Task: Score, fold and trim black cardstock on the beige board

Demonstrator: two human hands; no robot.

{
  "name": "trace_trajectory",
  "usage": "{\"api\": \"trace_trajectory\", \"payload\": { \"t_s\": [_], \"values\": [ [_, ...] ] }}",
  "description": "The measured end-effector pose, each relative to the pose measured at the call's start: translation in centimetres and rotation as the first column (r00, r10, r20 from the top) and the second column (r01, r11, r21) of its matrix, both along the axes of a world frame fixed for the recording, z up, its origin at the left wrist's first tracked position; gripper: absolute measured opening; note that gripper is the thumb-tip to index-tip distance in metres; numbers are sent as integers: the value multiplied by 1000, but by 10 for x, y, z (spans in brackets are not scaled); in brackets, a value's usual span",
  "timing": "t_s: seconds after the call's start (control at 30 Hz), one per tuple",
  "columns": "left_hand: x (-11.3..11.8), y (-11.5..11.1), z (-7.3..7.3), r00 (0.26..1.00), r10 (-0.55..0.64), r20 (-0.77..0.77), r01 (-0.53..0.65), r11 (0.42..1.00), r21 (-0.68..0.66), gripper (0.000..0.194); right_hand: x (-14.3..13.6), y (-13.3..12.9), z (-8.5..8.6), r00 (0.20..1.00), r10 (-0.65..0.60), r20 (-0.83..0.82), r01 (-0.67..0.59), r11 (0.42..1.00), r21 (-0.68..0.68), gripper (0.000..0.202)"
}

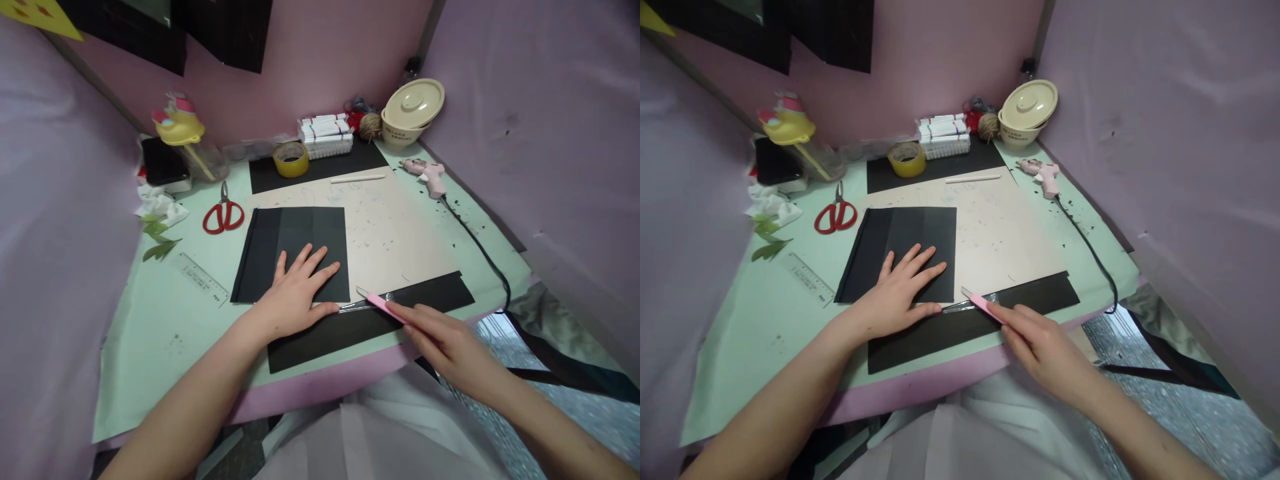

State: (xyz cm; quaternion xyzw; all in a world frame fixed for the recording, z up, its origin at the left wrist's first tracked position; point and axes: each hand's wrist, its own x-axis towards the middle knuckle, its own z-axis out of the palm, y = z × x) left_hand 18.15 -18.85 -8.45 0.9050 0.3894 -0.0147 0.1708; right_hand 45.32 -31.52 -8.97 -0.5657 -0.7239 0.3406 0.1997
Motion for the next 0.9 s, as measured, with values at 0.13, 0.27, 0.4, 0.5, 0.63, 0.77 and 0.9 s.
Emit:
{"api": "trace_trajectory", "payload": {
  "t_s": [0.13,0.27,0.4,0.5,0.63,0.77,0.9],
  "values": [
    [1,4,1,1000,-15,4,15,1000,17,68,-1,-6,-4,997,0,-82,-4,999,-44,46],
    [1,5,2,999,-33,-6,33,999,38,65,-2,-10,-10,991,29,-134,-36,998,-50,46],
    [1,6,4,999,-48,-27,49,998,49,64,-2,-13,-11,991,34,-130,-43,997,-66,45],
    [2,6,5,998,-50,-27,51,998,44,62,-2,-13,-12,991,33,-130,-40,998,-49,44],
    [2,6,6,999,-48,-22,49,998,44,61,-3,-15,-13,995,31,-100,-36,998,-50,45],
    [2,6,5,999,-49,-19,50,998,39,61,-6,-16,-9,995,33,-96,-36,999,-28,45],
    [1,6,4,999,-51,-15,52,998,41,61,-9,-12,-4,994,38,-103,-38,999,-2,45]
  ]
}}
